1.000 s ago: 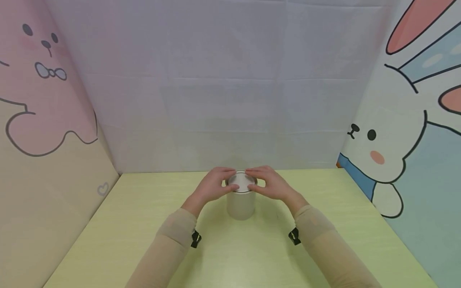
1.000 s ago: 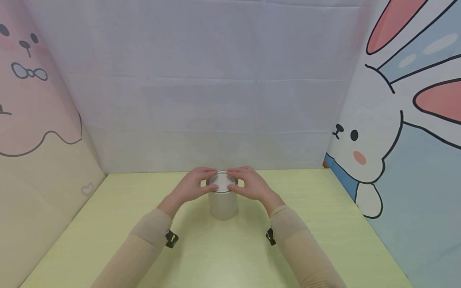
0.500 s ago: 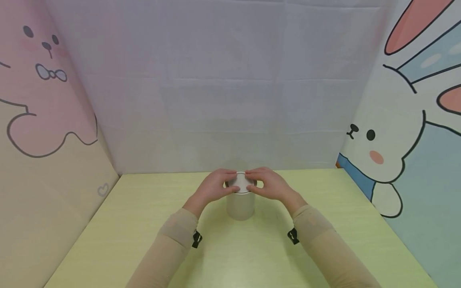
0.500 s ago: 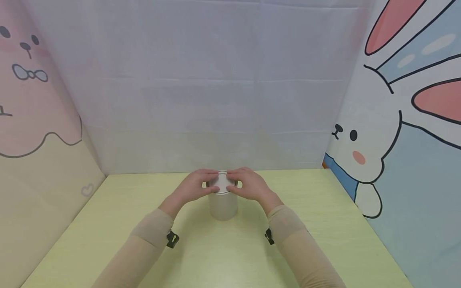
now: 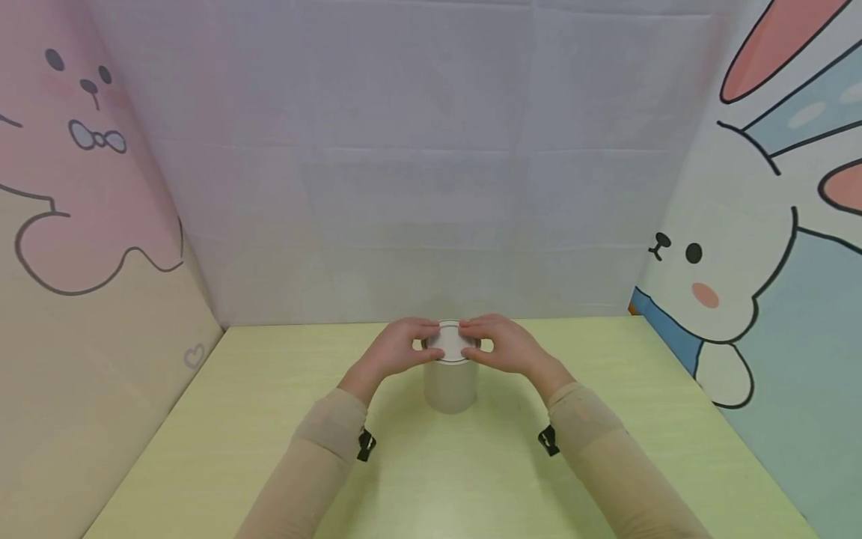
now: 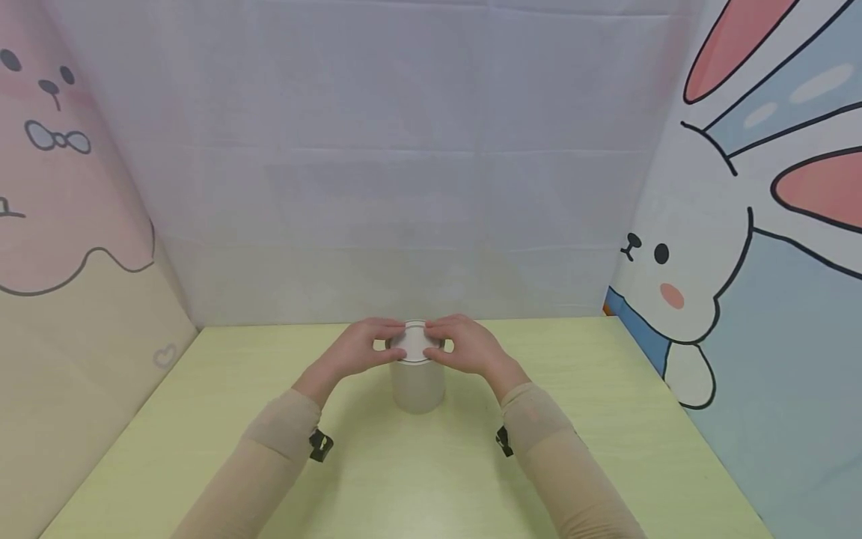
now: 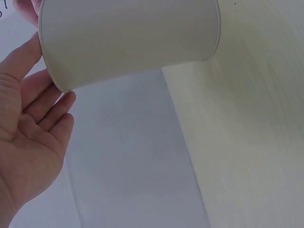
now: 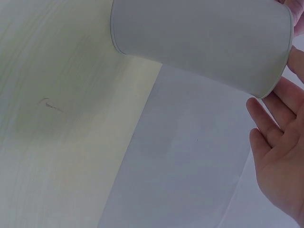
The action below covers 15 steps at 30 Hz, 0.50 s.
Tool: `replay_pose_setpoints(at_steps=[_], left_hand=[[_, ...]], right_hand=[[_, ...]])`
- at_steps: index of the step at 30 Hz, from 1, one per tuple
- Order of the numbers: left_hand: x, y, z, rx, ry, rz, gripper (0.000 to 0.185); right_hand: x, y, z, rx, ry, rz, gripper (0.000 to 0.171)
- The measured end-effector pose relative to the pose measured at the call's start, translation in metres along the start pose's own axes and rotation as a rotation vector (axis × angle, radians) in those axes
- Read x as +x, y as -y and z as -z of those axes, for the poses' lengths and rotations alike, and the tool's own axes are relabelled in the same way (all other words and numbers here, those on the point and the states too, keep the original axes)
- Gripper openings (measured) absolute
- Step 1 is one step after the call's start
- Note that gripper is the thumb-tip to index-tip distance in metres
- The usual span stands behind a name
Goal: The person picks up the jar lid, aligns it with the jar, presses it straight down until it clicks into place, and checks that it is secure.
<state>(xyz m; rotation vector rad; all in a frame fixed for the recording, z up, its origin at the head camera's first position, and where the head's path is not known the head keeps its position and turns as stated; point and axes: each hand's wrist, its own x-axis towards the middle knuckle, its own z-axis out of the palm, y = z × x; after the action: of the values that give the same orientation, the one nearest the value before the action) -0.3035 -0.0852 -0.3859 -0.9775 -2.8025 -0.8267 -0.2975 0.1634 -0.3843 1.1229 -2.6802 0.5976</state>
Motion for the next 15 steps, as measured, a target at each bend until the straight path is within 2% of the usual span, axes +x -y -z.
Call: replay_pose_setpoints(at_steps=[8,15], left_hand=[[0.0004,-0.0019,0.0025,-0.037,0.016,0.039,0.054],[-0.0003,-0.0032,0.0018,-0.13,-0.007,0.112,0.055]], right_hand=[[-0.0007,0.0016,0.0009,-0.013,0.0,-0.005,0.044],[-0.0022,0.0005,-0.0001,0.012,-0.007,-0.007,0.044]])
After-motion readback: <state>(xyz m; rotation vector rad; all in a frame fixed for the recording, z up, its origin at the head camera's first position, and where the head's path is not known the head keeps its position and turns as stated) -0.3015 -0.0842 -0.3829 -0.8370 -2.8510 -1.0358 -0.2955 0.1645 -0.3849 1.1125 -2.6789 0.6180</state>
